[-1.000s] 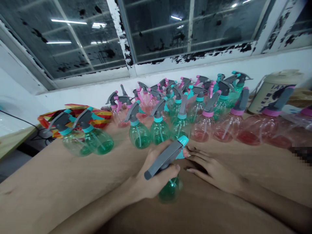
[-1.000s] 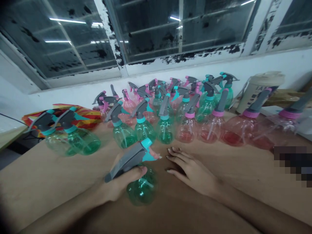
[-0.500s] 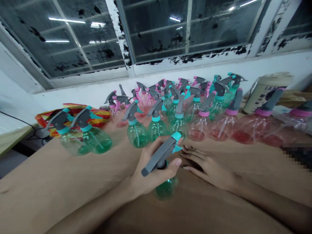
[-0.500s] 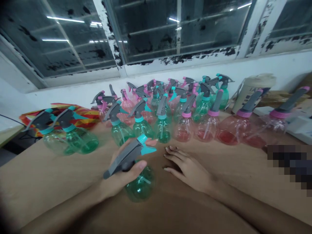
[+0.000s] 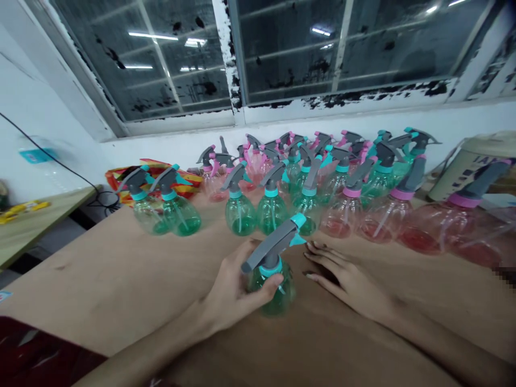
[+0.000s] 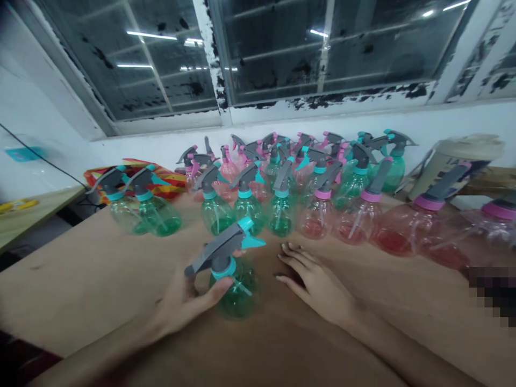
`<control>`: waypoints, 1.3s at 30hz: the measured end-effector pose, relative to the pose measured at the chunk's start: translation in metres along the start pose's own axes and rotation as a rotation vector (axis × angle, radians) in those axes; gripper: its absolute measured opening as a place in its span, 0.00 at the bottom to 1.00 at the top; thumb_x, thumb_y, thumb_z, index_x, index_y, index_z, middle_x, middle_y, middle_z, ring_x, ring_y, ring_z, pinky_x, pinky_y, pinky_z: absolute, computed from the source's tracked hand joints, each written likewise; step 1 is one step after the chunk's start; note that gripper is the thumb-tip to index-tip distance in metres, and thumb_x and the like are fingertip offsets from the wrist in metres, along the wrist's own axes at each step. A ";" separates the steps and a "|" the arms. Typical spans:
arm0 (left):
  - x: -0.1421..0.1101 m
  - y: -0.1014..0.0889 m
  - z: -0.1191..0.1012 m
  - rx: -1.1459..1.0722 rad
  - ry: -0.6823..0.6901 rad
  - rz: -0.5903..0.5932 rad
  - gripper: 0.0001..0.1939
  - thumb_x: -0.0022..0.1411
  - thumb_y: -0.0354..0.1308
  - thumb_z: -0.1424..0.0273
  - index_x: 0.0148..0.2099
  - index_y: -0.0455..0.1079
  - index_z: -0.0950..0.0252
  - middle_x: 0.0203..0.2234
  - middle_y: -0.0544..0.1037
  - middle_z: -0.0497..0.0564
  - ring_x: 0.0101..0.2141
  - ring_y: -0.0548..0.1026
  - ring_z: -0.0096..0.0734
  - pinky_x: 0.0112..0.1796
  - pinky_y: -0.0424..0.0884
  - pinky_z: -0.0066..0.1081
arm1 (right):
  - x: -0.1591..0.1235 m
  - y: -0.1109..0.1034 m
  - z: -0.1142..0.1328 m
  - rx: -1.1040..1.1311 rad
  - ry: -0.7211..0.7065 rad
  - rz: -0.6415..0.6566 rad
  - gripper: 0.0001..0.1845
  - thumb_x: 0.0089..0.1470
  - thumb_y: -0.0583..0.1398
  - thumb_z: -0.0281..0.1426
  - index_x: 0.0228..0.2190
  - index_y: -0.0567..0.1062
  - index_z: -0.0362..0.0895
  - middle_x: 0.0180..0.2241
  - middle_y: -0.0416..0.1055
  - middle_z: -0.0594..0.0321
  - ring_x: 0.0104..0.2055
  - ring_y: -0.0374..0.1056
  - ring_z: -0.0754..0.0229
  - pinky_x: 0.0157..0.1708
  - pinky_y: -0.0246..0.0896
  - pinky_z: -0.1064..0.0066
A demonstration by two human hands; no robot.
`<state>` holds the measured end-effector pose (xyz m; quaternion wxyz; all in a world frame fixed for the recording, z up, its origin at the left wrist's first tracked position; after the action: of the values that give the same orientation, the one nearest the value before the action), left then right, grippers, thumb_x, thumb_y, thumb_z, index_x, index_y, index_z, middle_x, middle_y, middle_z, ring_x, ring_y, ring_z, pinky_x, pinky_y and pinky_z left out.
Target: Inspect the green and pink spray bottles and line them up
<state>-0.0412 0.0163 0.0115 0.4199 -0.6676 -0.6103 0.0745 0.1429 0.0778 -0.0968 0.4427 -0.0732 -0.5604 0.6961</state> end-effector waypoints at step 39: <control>0.054 -0.123 0.144 0.557 -0.118 -0.397 0.13 0.62 0.54 0.61 0.42 0.69 0.67 0.34 0.78 0.58 0.38 0.77 0.45 0.38 0.71 0.37 | 0.159 -0.005 0.095 -0.090 0.243 -0.190 0.33 0.55 0.54 0.45 0.57 0.62 0.38 0.44 0.74 0.46 0.41 0.72 0.44 0.36 0.67 0.53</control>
<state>-0.2084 0.1193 0.0223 0.5564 -0.3899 -0.7077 0.1935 -0.0063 0.1205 0.0043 0.5675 -0.1233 -0.5378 0.6112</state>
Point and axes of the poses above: each hand's wrist, its own x-axis towards the middle knuckle, its own y-axis out of the palm, z = x × y, the point moved 7 cm from there along x, towards the middle knuckle
